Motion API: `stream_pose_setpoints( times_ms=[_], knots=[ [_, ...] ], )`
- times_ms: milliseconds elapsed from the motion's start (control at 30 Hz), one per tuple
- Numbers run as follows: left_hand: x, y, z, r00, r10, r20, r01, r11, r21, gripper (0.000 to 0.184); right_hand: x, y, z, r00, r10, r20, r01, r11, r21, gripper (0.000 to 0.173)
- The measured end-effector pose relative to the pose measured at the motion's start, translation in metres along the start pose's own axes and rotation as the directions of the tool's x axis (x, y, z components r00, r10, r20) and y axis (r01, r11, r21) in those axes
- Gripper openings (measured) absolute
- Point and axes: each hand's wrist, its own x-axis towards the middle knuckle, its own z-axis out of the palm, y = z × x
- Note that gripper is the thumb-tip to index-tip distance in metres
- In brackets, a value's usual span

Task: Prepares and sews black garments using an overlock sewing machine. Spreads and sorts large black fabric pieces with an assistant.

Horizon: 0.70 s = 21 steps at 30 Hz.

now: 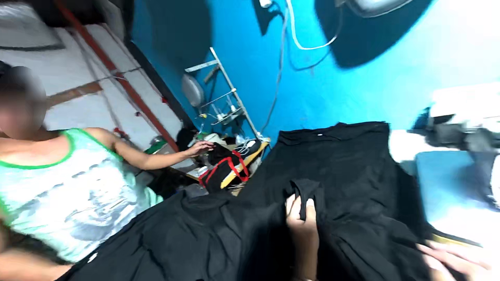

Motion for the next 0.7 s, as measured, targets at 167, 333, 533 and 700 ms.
stream_pose_setpoints(
  times_ms=[167, 333, 533, 700],
  knots=[
    [0.005, 0.046, -0.015, 0.904, 0.327, 0.276, -0.322, 0.945, -0.066, 0.012, 0.087, -0.025, 0.028, 0.977, -0.063, 0.204, 0.007, 0.964, 0.267, 0.079],
    [0.001, 0.06, -0.04, 0.891, 0.123, 0.438, -0.091, 0.991, -0.095, 0.023, 0.136, -0.034, 0.034, 0.954, -0.069, 0.292, -0.03, 0.947, 0.319, 0.019],
    [-0.007, 0.036, -0.062, 0.898, 0.031, 0.439, -0.014, 0.999, -0.042, 0.018, 0.162, -0.023, 0.018, 0.984, 0.025, 0.176, -0.078, 0.949, 0.305, 0.013],
    [-0.005, 0.042, -0.069, 0.903, -0.089, 0.42, 0.086, 0.996, 0.027, 0.026, 0.161, -0.003, 0.02, 0.962, 0.099, 0.256, -0.193, 0.908, 0.372, 0.015]
  ],
)
